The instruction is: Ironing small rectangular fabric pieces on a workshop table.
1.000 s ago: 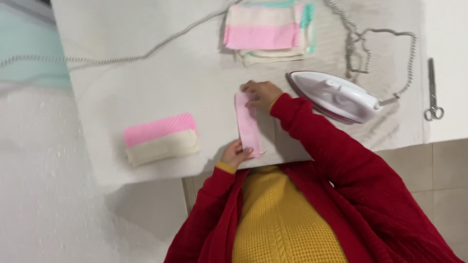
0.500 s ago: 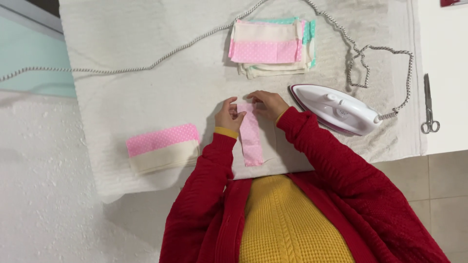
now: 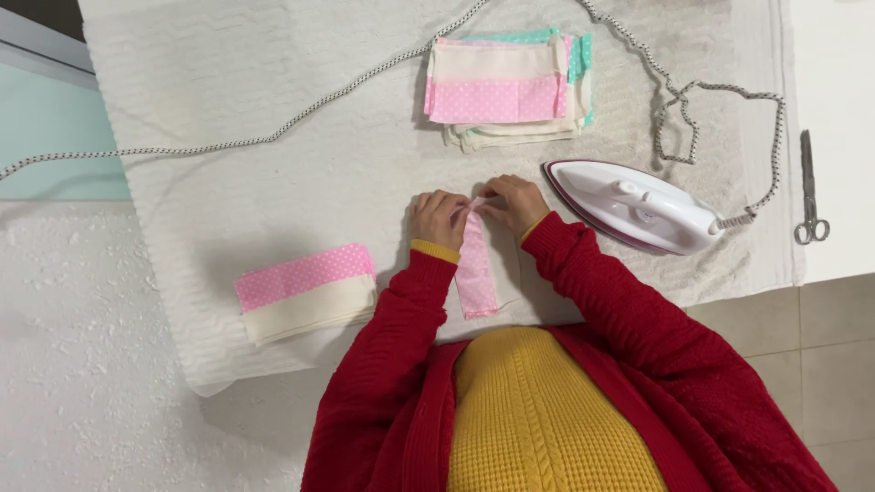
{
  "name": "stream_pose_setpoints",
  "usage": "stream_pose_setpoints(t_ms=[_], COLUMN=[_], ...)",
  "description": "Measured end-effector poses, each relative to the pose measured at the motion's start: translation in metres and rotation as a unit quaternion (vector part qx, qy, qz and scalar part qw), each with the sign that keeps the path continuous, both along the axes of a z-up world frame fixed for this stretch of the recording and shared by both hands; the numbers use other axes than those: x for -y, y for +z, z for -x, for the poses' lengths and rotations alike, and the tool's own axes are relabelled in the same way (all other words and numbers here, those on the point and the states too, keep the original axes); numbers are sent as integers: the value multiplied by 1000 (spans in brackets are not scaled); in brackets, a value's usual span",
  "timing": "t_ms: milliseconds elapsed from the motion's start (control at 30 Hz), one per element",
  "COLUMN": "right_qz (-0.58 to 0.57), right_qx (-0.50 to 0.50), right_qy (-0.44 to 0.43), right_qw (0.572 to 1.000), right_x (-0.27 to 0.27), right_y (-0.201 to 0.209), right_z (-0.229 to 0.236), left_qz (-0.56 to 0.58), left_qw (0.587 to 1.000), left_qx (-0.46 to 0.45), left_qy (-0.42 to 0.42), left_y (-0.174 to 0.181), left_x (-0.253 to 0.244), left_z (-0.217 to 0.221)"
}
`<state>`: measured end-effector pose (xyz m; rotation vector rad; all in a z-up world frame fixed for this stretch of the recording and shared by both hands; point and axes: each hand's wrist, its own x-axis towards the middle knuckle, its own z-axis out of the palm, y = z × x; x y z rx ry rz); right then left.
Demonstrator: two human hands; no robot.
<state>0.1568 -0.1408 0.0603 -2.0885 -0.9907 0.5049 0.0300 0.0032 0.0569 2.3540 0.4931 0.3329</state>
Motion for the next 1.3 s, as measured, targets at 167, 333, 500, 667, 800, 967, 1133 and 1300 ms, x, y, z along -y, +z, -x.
stream_pose_setpoints(t_ms=[167, 333, 500, 667, 800, 967, 1133, 1300], right_qz=[1, -34, -72, -72, -74, -65, -67, -61], right_qx=[104, 149, 216, 229, 233, 289, 278, 280], right_qy=[11, 27, 56, 48, 49, 98, 117, 123], right_qw=[995, 988, 972, 970, 968, 950, 951, 950], right_x=[10, 16, 17, 12, 14, 19, 20, 24], right_y=[-16, -1, 4, 9, 7, 2, 6, 0], right_z=[7, 13, 12, 12, 10, 6, 5, 7], left_qz=[-32, -77, -127, -160, -167, -202, -246, -249], left_qw=[997, 992, 985, 981, 980, 974, 961, 955], left_qx=[65, 101, 115, 104, 101, 77, 50, 25], left_qy=[-14, -20, -28, -34, -39, -70, -113, -157], left_y=[1, 5, -7, -11, -15, -23, -11, -5], left_x=[2, 3, 2, 0, -2, -7, 5, 25], left_z=[12, 18, 21, 21, 23, 28, 36, 41])
